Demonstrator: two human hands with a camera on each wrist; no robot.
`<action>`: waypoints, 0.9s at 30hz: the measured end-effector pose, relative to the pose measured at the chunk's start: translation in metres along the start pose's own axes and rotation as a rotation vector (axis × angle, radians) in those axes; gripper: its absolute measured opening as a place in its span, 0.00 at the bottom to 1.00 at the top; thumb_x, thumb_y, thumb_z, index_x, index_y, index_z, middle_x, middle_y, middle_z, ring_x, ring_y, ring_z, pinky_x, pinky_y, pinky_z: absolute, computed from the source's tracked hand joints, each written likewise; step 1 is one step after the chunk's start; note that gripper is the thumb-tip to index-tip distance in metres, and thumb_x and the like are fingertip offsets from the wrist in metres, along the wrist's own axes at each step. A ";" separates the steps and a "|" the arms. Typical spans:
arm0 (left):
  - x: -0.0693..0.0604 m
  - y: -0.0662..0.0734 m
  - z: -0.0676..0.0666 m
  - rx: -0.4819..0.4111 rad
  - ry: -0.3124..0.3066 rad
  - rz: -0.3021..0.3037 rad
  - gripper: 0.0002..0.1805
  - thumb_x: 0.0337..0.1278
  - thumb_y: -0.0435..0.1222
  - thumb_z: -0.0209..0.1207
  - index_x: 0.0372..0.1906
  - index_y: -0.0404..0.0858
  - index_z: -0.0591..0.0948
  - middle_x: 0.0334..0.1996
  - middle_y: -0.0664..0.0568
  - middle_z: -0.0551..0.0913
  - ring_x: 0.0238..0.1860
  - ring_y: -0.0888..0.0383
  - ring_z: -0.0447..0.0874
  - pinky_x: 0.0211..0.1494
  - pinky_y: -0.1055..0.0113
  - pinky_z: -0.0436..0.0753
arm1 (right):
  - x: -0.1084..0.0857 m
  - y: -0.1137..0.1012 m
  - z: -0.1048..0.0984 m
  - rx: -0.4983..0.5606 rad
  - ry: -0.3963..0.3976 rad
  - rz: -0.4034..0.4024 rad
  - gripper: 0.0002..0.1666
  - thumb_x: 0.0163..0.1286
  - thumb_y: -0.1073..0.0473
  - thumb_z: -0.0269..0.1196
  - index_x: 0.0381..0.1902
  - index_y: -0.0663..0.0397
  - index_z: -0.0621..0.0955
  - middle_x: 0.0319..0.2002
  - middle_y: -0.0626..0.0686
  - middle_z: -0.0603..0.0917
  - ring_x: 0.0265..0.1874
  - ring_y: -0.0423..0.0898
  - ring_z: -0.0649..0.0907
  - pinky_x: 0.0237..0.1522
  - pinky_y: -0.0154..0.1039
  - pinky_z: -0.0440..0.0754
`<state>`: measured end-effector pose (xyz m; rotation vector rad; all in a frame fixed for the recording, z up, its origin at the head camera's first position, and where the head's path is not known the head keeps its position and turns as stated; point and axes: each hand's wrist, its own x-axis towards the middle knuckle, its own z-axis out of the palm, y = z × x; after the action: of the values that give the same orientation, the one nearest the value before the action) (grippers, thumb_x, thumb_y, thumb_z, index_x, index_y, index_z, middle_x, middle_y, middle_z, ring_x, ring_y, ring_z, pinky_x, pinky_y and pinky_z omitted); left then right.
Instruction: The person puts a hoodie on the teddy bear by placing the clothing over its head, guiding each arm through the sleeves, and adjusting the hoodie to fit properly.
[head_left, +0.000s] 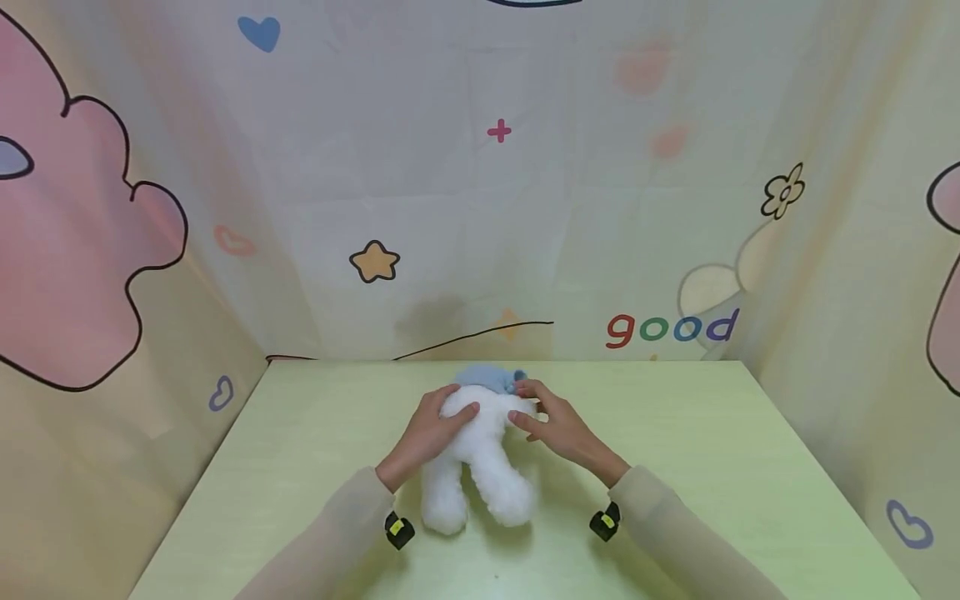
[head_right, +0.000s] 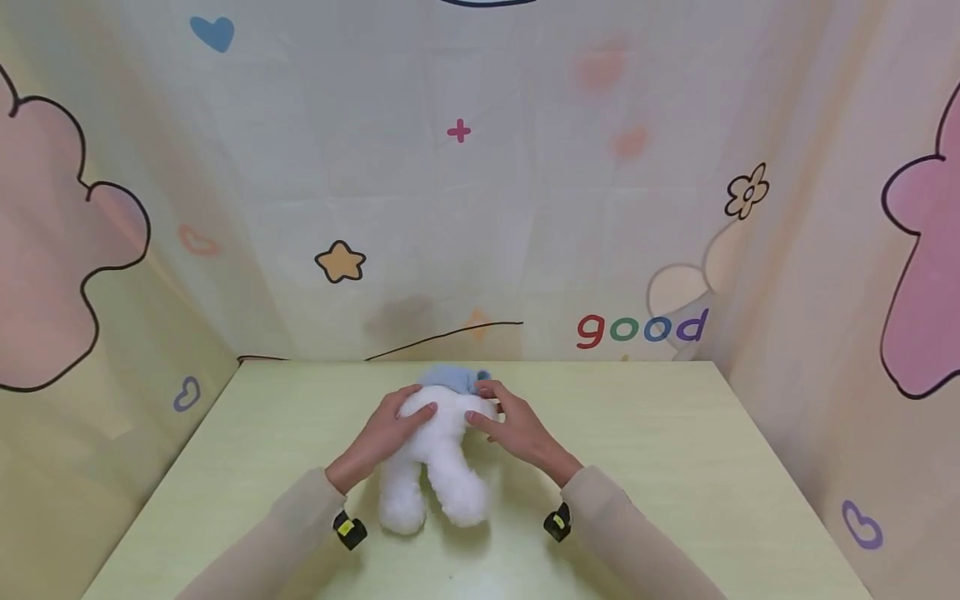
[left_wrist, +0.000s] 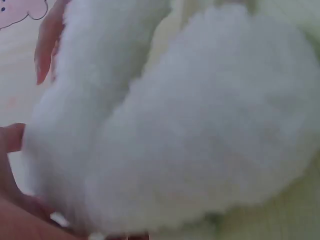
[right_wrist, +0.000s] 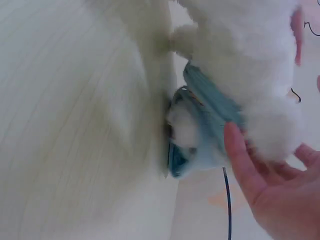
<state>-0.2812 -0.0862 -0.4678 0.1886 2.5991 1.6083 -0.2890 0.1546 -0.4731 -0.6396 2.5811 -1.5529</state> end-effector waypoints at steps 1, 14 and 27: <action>-0.002 0.001 -0.001 0.009 -0.035 0.022 0.35 0.65 0.58 0.54 0.71 0.45 0.67 0.72 0.43 0.63 0.74 0.43 0.59 0.72 0.44 0.62 | -0.001 0.001 0.000 -0.046 0.023 0.010 0.29 0.70 0.50 0.63 0.65 0.52 0.71 0.62 0.59 0.76 0.58 0.57 0.78 0.50 0.49 0.83; 0.019 -0.008 -0.022 0.246 -0.301 0.270 0.33 0.61 0.41 0.64 0.70 0.39 0.68 0.67 0.46 0.70 0.67 0.48 0.69 0.68 0.50 0.70 | 0.001 0.010 -0.028 -0.248 -0.045 -0.111 0.26 0.70 0.53 0.63 0.60 0.60 0.76 0.56 0.59 0.80 0.54 0.57 0.80 0.53 0.52 0.80; 0.039 -0.009 -0.008 0.413 -0.382 0.277 0.33 0.47 0.32 0.72 0.61 0.34 0.73 0.56 0.45 0.79 0.58 0.51 0.77 0.63 0.55 0.75 | 0.024 0.001 -0.021 -0.351 -0.241 -0.106 0.31 0.60 0.54 0.72 0.59 0.60 0.76 0.52 0.55 0.82 0.48 0.48 0.79 0.53 0.46 0.78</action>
<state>-0.3219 -0.0917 -0.4726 0.8229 2.6332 0.9417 -0.3167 0.1631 -0.4600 -0.9411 2.6837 -0.9724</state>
